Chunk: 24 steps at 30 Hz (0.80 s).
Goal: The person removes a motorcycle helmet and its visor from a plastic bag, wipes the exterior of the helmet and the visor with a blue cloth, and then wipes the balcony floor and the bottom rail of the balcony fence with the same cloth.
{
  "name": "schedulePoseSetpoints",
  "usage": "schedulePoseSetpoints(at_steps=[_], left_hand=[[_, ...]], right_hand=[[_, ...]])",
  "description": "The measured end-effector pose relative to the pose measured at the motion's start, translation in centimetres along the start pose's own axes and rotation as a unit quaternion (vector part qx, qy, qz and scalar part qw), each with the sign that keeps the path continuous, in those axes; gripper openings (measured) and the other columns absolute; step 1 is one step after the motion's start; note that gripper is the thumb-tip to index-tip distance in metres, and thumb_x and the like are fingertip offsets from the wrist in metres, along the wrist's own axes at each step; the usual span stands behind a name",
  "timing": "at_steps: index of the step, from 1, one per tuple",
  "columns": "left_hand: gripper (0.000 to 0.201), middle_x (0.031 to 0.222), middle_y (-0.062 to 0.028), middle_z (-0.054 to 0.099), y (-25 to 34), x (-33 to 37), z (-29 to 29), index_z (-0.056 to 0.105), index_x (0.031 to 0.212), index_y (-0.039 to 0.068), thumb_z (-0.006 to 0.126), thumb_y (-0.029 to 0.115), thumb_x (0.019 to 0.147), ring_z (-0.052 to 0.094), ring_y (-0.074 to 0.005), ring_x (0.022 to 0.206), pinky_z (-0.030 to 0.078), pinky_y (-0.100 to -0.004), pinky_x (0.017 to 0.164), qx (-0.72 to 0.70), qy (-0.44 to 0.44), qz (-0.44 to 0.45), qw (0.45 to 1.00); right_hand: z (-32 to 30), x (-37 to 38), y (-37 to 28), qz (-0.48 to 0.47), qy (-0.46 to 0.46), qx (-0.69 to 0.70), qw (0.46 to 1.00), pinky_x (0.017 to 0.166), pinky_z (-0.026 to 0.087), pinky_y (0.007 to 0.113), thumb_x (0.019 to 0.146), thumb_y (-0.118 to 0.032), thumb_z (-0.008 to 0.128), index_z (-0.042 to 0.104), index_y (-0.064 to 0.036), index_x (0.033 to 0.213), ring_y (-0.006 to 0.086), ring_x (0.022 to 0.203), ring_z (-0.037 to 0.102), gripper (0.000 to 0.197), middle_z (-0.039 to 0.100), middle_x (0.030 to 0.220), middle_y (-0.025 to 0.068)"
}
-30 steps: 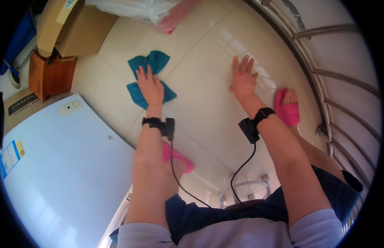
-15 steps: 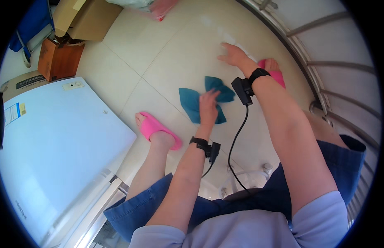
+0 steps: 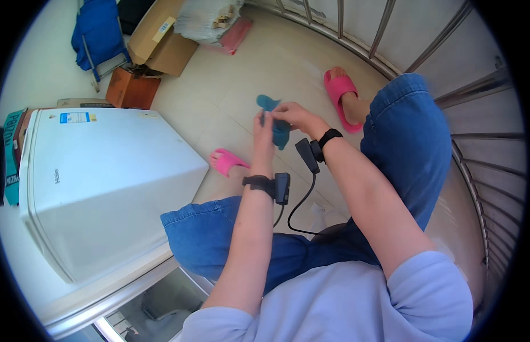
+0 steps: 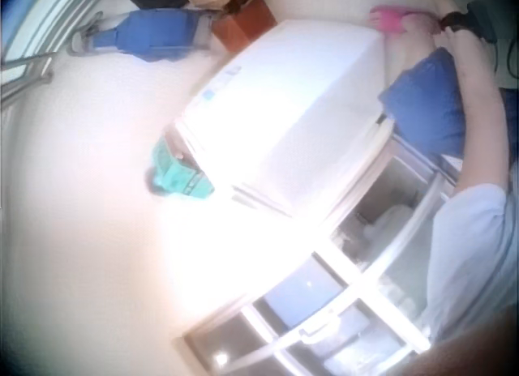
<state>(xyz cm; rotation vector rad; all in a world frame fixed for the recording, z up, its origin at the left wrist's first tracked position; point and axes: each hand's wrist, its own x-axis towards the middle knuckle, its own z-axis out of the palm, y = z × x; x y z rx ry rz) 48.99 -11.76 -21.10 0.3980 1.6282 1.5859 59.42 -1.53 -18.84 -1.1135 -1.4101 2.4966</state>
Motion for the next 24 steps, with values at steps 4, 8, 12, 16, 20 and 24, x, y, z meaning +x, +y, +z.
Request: schedulePoseSetpoints(at_steps=[4,8,12,16,20,24], left_hand=[[0.079,0.127,-0.0122,0.043,0.4,-3.7,1.0,0.029,0.135,0.006,0.066,0.048,0.079,0.046,-0.0214,0.116,0.043,-0.0343,0.091,-0.07,-0.058,-0.057,0.994],[0.078,0.129,-0.0116,0.043,2.8,-6.9,0.9,0.028,0.137,0.008,0.069,0.042,0.08,0.048,-0.0214,0.114,0.045,-0.0363,0.089,-0.084,-0.068,-0.147,0.983],[0.06,0.117,-0.0116,0.052,0.2,-5.9,-2.4,0.04,0.129,0.004,0.068,0.027,0.082,0.054,-0.0196,0.102,0.047,-0.0319,0.084,-0.103,0.02,-0.012,0.994],[0.041,0.107,-0.0106,0.058,-1.0,-3.1,-6.2,0.051,0.118,0.001,0.066,0.015,0.082,0.056,-0.0171,0.094,0.047,-0.0292,0.083,-0.069,0.168,0.093,0.979],[0.045,0.109,-0.013,0.058,-3.1,0.6,-11.4,0.048,0.122,0.003,0.065,0.007,0.08,0.057,-0.0208,0.093,0.048,-0.0311,0.081,-0.046,0.293,0.084,0.951],[0.069,0.128,-0.0237,0.045,-9.0,4.1,-16.1,0.041,0.132,0.004,0.063,0.042,0.079,0.045,-0.0349,0.115,0.039,-0.0452,0.095,0.35,0.336,-0.05,0.873]], right_hand=[[1.8,-0.3,0.2,-0.07,0.099,-0.037,0.992,0.076,0.046,0.026,0.083,-0.009,0.061,0.063,-0.0031,0.096,0.0139,0.084,0.056,0.015,0.062,0.09,0.0042],[1.5,-0.2,0.4,-0.137,0.157,-0.078,0.975,0.072,0.047,0.028,0.081,-0.006,0.06,0.065,-0.0023,0.094,0.0155,0.082,0.058,0.014,0.063,0.089,0.0069],[3.6,0.8,-0.1,-0.148,0.201,-0.091,0.964,0.069,0.049,0.028,0.082,-0.007,0.059,0.064,-0.0025,0.093,0.0158,0.081,0.058,0.013,0.062,0.088,0.0071],[3.4,2.5,-0.4,-0.104,0.201,-0.044,0.973,0.066,0.05,0.031,0.086,-0.013,0.058,0.06,-0.0061,0.103,0.0149,0.085,0.057,0.019,0.059,0.093,0.0028],[-3.6,5.2,2.6,-0.131,0.278,-0.231,0.923,0.067,0.05,0.03,0.084,-0.018,0.059,0.061,-0.0044,0.102,0.014,0.085,0.057,0.023,0.06,0.095,0.0043],[-14.3,4.9,6.7,-0.107,0.366,-0.322,0.867,0.083,0.047,0.038,0.077,-0.021,0.06,0.064,-0.0067,0.1,0.0325,0.098,0.059,0.028,0.061,0.104,0.0188]])
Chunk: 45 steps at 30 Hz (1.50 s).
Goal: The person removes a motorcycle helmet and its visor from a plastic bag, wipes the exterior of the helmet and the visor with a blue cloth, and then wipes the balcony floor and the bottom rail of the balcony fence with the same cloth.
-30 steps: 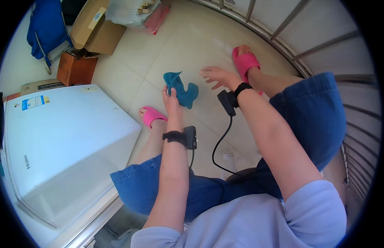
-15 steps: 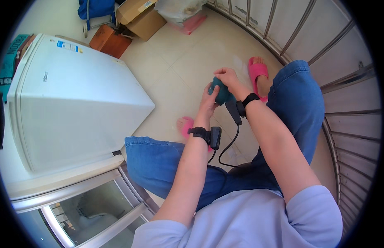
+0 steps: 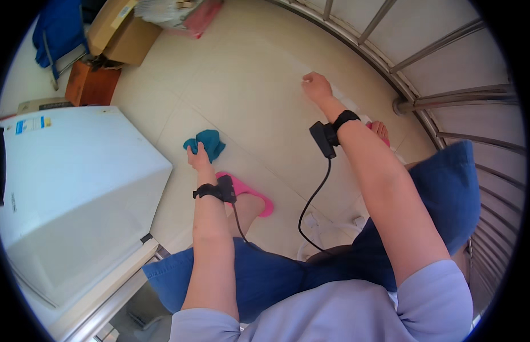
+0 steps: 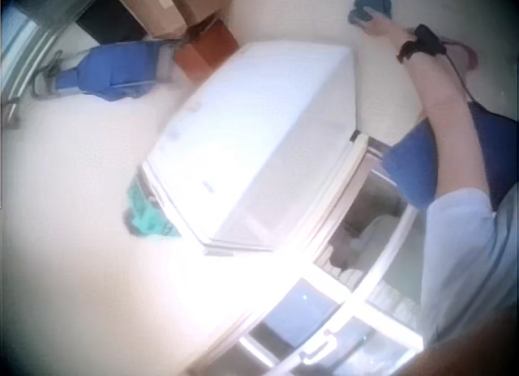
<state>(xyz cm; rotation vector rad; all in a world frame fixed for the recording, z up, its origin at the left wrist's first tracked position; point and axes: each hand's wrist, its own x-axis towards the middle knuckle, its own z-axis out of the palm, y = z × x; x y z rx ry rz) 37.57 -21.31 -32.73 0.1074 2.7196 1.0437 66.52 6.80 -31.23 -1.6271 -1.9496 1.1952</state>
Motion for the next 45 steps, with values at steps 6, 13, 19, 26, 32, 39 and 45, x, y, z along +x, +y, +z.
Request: schedulePoseSetpoints(at_steps=[6,13,19,26,32,39,45], left_hand=[[0.085,0.137,-0.0331,0.03,-1.7,-1.8,9.5,0.04,0.135,0.005,0.056,0.063,0.075,0.027,-0.0496,0.126,0.028,-0.0541,0.102,0.272,0.063,0.172,0.945],[0.054,0.138,-0.0173,0.038,10.7,-10.6,16.1,0.053,0.119,0.009,0.069,0.018,0.069,0.031,-0.0377,0.129,0.028,-0.0516,0.103,0.12,-0.246,0.541,0.795],[0.051,0.137,-0.0208,0.038,7.3,0.9,13.4,0.052,0.117,0.008,0.066,0.019,0.069,0.033,-0.039,0.127,0.028,-0.0518,0.102,0.158,-0.084,0.497,0.849],[0.053,0.13,-0.0314,0.04,12.3,13.1,16.9,0.05,0.117,0.002,0.067,0.029,0.075,0.034,-0.0468,0.123,0.027,-0.0498,0.105,0.177,0.017,0.369,0.912],[0.057,0.131,-0.0271,0.042,24.5,15.1,28.0,0.052,0.114,0.005,0.07,0.039,0.072,0.031,-0.0456,0.126,0.028,-0.0484,0.104,0.135,-0.056,0.507,0.849],[0.04,0.126,-0.0206,0.051,32.2,9.4,36.8,0.06,0.09,0.008,0.076,0.032,0.062,0.041,-0.0425,0.12,0.033,-0.0477,0.1,0.023,-0.16,0.636,0.754],[0.025,0.12,-0.0099,0.057,29.2,-2.5,35.1,0.056,0.074,0.01,0.07,0.012,0.055,0.044,-0.0329,0.12,0.035,-0.0442,0.1,-0.015,-0.36,0.675,0.644]], right_hand=[[-3.8,1.0,7.9,0.073,0.073,-0.203,0.974,0.097,0.04,0.042,0.078,-0.023,0.063,0.053,-0.0113,0.119,0.0352,0.122,0.039,0.044,0.042,0.132,0.0194],[-2.3,4.6,8.1,0.008,0.084,-0.28,0.956,0.104,0.027,0.054,0.077,-0.03,0.067,0.029,-0.0164,0.14,0.0342,0.137,0.015,0.075,0.019,0.147,0.0175],[-3.3,7.8,4.6,0.125,-0.046,-0.337,0.932,0.098,0.029,0.064,0.06,-0.039,0.081,0.014,-0.0134,0.144,0.0365,0.138,0.011,0.111,0.011,0.148,0.0224],[-1.4,8.4,4.0,0.163,-0.065,-0.43,0.885,0.09,0.04,0.062,0.045,-0.038,0.088,0.011,-0.0065,0.143,0.0405,0.136,0.014,0.129,0.013,0.145,0.0291],[-1.4,8.8,3.4,0.156,-0.053,-0.436,0.885,0.091,0.041,0.059,0.039,-0.038,0.088,0.015,-0.0063,0.143,0.041,0.135,0.017,0.131,0.017,0.144,0.0288],[-1.2,8.7,2.9,0.157,-0.061,-0.451,0.876,0.091,0.041,0.059,0.038,-0.038,0.088,0.018,-0.0048,0.141,0.0425,0.134,0.019,0.129,0.019,0.143,0.0295],[-1.6,8.4,3.4,0.152,-0.046,-0.414,0.896,0.091,0.038,0.061,0.04,-0.035,0.088,0.019,-0.0048,0.141,0.0421,0.135,0.017,0.126,0.017,0.143,0.0296]])
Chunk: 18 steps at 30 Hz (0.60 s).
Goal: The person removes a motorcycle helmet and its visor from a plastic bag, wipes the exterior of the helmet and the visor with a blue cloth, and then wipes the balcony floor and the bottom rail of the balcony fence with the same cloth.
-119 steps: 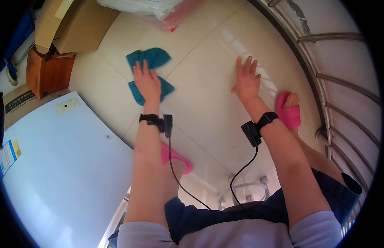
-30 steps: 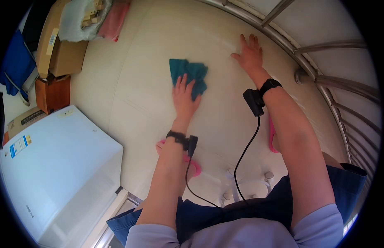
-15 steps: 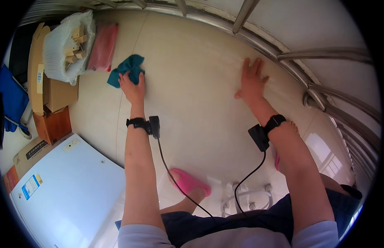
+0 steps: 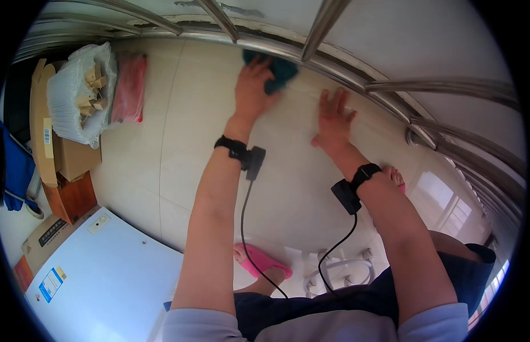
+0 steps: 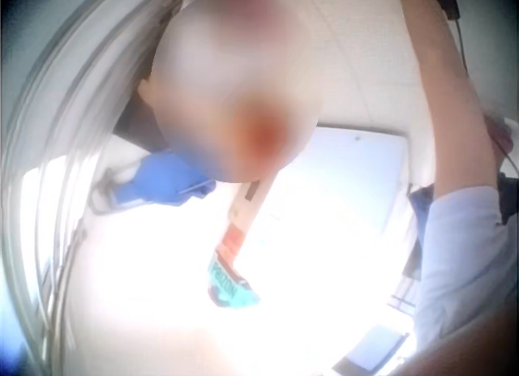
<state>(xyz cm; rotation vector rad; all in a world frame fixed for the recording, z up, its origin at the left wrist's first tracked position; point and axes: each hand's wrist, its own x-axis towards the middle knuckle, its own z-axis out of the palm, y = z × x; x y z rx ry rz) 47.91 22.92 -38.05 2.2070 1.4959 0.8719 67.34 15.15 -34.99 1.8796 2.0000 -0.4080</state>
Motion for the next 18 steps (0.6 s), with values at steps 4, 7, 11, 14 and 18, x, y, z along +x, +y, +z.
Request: schedulePoseSetpoints(at_steps=[4,7,11,14,18], left_hand=[[0.031,0.106,-0.0025,0.06,6.0,-5.2,-0.2,0.053,0.078,0.01,0.07,0.003,0.052,0.051,-0.0266,0.109,0.044,-0.0379,0.089,-0.058,-0.087,0.008,0.994],[0.033,0.098,-0.0053,0.06,6.0,-7.2,-1.6,0.054,0.081,0.01,0.069,0.002,0.052,0.054,-0.0283,0.099,0.045,-0.0369,0.085,-0.076,-0.02,-0.099,0.992],[0.041,0.1,-0.0156,0.059,4.1,-2.8,-7.4,0.054,0.103,-0.001,0.062,0.003,0.064,0.057,-0.0285,0.096,0.043,-0.0347,0.087,-0.088,0.284,-0.212,0.931],[0.057,0.116,-0.02,0.054,2.7,4.1,-9.7,0.048,0.121,-0.004,0.06,-0.003,0.066,0.054,-0.0318,0.105,0.041,-0.0333,0.092,-0.06,0.329,-0.046,0.941],[0.064,0.132,-0.0245,0.042,0.1,4.8,-6.2,0.045,0.126,-0.002,0.061,0.002,0.065,0.036,-0.0426,0.122,0.027,-0.0436,0.105,0.175,0.181,-0.032,0.967]], right_hand=[[-0.1,-0.2,0.4,-0.006,0.012,0.028,1.0,0.092,0.035,0.064,0.042,-0.032,0.088,0.018,-0.005,0.142,0.042,0.136,0.015,0.125,0.015,0.144,0.0296],[0.3,-0.2,0.3,-0.005,0.003,0.042,0.999,0.093,0.033,0.065,0.043,-0.031,0.087,0.016,-0.0053,0.142,0.0421,0.136,0.014,0.125,0.013,0.145,0.0294],[0.7,0.0,1.0,0.004,0.002,0.05,0.999,0.094,0.032,0.066,0.044,-0.031,0.087,0.013,-0.0062,0.143,0.0418,0.136,0.013,0.126,0.01,0.146,0.0288],[0.4,0.0,1.4,0.009,-0.006,0.056,0.998,0.095,0.031,0.066,0.046,-0.032,0.087,0.011,-0.0069,0.144,0.0414,0.137,0.011,0.127,0.009,0.147,0.028],[0.0,0.2,0.5,-0.001,-0.034,0.05,0.998,0.096,0.031,0.065,0.048,-0.034,0.087,0.008,-0.0074,0.145,0.0405,0.138,0.009,0.128,0.006,0.148,0.0268]])
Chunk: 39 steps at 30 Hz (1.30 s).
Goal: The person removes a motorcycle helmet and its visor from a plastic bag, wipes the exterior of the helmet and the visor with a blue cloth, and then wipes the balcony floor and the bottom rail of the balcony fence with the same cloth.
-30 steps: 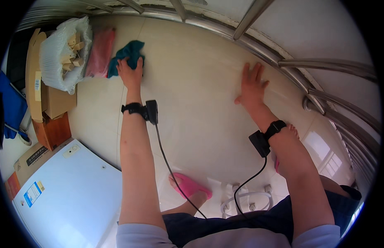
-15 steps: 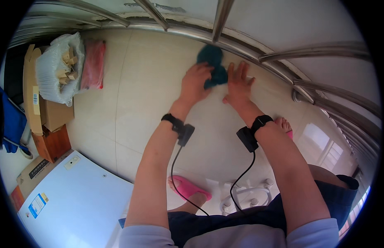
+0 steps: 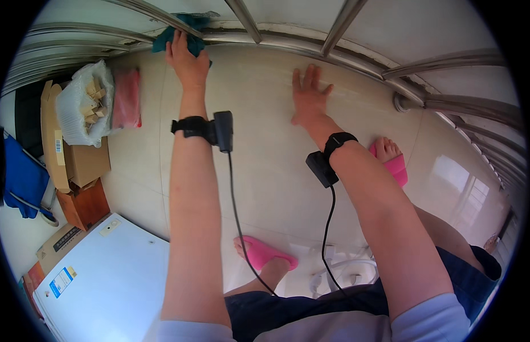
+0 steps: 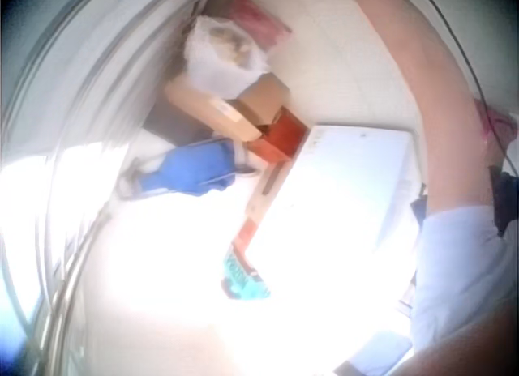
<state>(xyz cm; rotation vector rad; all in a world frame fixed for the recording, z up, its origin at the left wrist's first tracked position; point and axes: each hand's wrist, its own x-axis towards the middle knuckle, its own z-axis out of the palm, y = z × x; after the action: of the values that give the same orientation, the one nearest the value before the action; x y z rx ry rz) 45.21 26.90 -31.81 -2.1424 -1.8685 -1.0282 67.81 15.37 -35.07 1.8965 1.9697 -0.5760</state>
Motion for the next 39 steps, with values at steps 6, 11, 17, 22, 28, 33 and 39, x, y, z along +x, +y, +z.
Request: schedulePoseSetpoints(at_steps=[6,11,17,22,28,33,39], left_hand=[[0.067,0.132,-0.0273,0.038,9.0,-6.2,1.3,0.036,0.132,-0.004,0.059,0.002,0.069,0.037,-0.0417,0.12,0.029,-0.0433,0.103,-0.256,-0.021,-0.204,0.945],[0.067,0.133,-0.022,0.037,11.9,-5.5,1.1,0.033,0.134,-0.002,0.055,-0.002,0.071,0.035,-0.0416,0.118,0.031,-0.0434,0.1,-0.209,0.002,-0.131,0.969],[0.063,0.137,-0.0238,0.033,15.2,-7.5,1.8,0.035,0.133,-0.003,0.053,0.001,0.073,0.036,-0.0408,0.117,0.026,-0.0433,0.103,-0.195,-0.041,-0.106,0.974],[0.063,0.139,-0.0248,0.03,19.7,-10.6,1.7,0.034,0.133,-0.004,0.054,0.001,0.073,0.037,-0.0404,0.117,0.028,-0.0431,0.102,-0.282,-0.092,-0.099,0.95],[0.068,0.138,-0.0168,0.033,21.1,-9.9,1.8,0.038,0.132,0.002,0.054,-0.008,0.067,0.037,-0.0387,0.113,0.034,-0.0431,0.096,-0.163,-0.107,0.006,0.981],[0.059,0.129,-0.0172,0.045,17.5,-14.8,0.2,0.046,0.126,0.002,0.052,-0.004,0.068,0.043,-0.0367,0.111,0.034,-0.0425,0.097,-0.232,-0.158,-0.019,0.96],[0.063,0.137,-0.0232,0.037,3.9,-19.4,-1.7,0.044,0.13,0.002,0.058,0.009,0.069,0.035,-0.041,0.123,0.028,-0.0477,0.102,0.033,-0.087,-0.068,0.993]], right_hand=[[0.3,-0.4,1.3,-0.008,0.027,0.019,0.999,0.098,0.028,0.065,0.052,-0.033,0.085,0.01,-0.0095,0.145,0.0388,0.138,0.01,0.122,0.008,0.149,0.0239],[1.0,-0.6,4.1,-0.118,0.071,0.137,0.981,0.101,0.029,0.059,0.06,-0.028,0.08,0.029,-0.0113,0.14,0.0371,0.137,0.017,0.095,0.02,0.145,0.0227],[4.6,-4.8,6.8,-0.032,0.154,0.181,0.971,0.101,0.031,0.056,0.07,-0.019,0.071,0.04,-0.0096,0.133,0.035,0.134,0.025,0.071,0.026,0.143,0.0218],[5.9,-7.2,9.0,-0.006,0.289,0.344,0.893,0.101,0.034,0.048,0.073,-0.015,0.067,0.043,-0.0076,0.129,0.0385,0.128,0.033,0.061,0.034,0.137,0.0239],[3.2,-8.2,10.0,0.012,0.358,0.42,0.834,0.101,0.035,0.043,0.076,-0.014,0.063,0.044,-0.0054,0.126,0.0428,0.123,0.037,0.054,0.041,0.13,0.0273],[8.6,-9.4,10.6,0.058,0.26,0.351,0.898,0.101,0.035,0.044,0.076,-0.017,0.065,0.041,-0.0053,0.13,0.0435,0.127,0.032,0.061,0.035,0.135,0.0285],[10.1,-12.4,9.5,0.033,0.198,0.2,0.959,0.096,0.037,0.055,0.072,-0.022,0.068,0.037,-0.0009,0.132,0.0443,0.131,0.024,0.07,0.023,0.14,0.0297]])
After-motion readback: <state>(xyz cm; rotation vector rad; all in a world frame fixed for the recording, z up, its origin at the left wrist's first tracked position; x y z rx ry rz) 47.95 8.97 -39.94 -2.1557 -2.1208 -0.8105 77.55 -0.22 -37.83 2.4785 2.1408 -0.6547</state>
